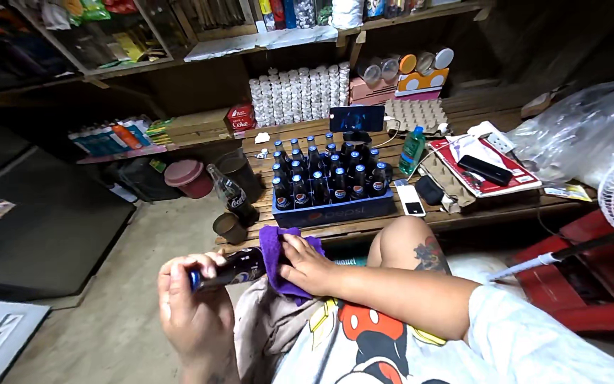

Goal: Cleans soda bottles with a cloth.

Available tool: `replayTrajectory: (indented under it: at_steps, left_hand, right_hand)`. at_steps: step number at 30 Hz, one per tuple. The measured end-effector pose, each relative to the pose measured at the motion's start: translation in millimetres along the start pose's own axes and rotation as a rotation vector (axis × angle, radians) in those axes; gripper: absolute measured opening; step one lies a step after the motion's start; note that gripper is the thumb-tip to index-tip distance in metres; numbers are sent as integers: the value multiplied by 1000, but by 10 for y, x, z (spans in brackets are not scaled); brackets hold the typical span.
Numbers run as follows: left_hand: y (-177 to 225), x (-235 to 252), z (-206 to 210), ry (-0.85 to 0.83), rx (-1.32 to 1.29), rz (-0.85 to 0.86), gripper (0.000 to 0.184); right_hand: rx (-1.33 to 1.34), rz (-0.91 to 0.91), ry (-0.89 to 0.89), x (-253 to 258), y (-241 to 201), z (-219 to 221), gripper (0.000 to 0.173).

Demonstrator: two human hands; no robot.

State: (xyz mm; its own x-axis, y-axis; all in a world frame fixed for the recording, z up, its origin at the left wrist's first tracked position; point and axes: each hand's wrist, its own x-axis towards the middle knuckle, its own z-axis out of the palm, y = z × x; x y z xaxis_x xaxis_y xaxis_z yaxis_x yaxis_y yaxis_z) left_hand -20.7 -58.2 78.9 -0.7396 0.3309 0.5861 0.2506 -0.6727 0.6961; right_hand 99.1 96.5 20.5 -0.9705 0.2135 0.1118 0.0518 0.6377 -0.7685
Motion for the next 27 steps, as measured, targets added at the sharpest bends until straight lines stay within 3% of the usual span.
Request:
replayTrajectory:
  at_steps: [6, 11, 17, 20, 24, 27]
  left_hand:
    - [-33, -100, 37, -198, -167, 290, 47]
    - [-157, -54, 16, -470, -186, 201, 39]
    - [-242, -87, 54, -400, -97, 286, 30]
    - [-273, -152, 84, -348, 41, 382, 36]
    - [-239, -211, 119, -332, 245, 428, 42]
    - [-210, -268, 167, -342, 337, 400, 42]
  right_hand:
    - [-1, -64, -33, -74, -40, -48, 58]
    - [28, -104, -1, -115, -22, -76, 57]
    - [57, -250, 69, -121, -116, -64, 57]
    - [52, -350, 127, -137, -161, -34, 56]
    - [165, -615, 235, -81, -146, -4, 43]
    - [181, -755, 294, -62, -179, -33, 43]
